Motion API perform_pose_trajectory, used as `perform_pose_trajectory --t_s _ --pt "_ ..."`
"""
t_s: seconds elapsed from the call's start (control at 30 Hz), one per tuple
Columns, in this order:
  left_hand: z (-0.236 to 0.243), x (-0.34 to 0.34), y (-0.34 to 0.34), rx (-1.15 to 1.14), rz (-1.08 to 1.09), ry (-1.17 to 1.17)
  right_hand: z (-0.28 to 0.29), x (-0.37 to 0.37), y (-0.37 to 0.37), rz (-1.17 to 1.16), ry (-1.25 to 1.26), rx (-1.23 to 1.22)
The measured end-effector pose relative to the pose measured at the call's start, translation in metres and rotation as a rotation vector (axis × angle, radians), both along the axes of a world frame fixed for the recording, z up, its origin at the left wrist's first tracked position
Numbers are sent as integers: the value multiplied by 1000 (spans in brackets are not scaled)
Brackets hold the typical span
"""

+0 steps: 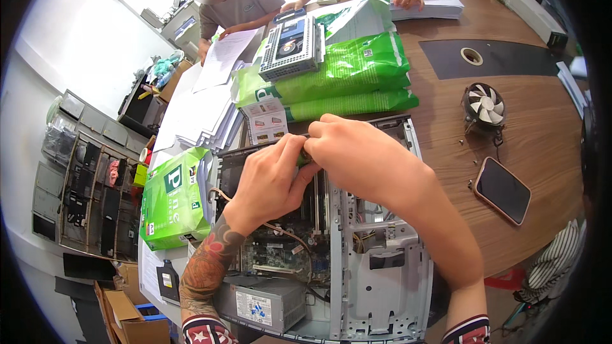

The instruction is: The person uses a screwdriver to remove screws from the internal chassis of an open desktop computer case while sitting at a table with other people.

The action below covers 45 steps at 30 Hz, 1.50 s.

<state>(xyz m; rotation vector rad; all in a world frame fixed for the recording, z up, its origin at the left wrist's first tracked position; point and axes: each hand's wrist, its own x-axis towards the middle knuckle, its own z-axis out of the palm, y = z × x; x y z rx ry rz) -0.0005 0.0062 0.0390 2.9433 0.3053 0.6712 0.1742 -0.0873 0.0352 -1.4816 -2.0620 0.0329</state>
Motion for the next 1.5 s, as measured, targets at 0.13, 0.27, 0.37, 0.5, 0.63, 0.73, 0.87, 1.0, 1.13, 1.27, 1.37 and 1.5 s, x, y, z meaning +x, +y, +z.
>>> perform_pose_trajectory --t_s 0.13,0.27,0.37,0.5,0.63,0.73,0.87,1.0,1.13,1.27,1.37,1.5 --pt "2 0 2 53 39 -46 1 -1 -1 19 -6 46" --pt "-5 0 2 70 51 -96 1 -1 0 23 -11 37" --pt "-4 0 0 87 93 -122 2 0 1 40 5 19" --pt "3 2 -9 117 152 -103 4 4 -2 56 41 2" --pt "7 1 -15 141 204 -102 1 3 0 105 9 25" --pt "9 -1 -15 149 230 -56 1 3 1 113 16 -4" --pt "8 0 -16 146 222 -81 -1 4 2 127 30 39" --pt "7 0 -18 128 231 -51 0 5 1 130 58 -12" --pt "10 -3 -16 74 243 33 4 1 1 109 69 -62" --pt "8 -8 -3 -30 139 4 0 -5 5 73 15 -34" --pt "14 -9 3 -85 116 32 5 -6 6 50 8 -49" --pt "9 4 -5 -99 131 -8 0 3 3 58 102 -45"
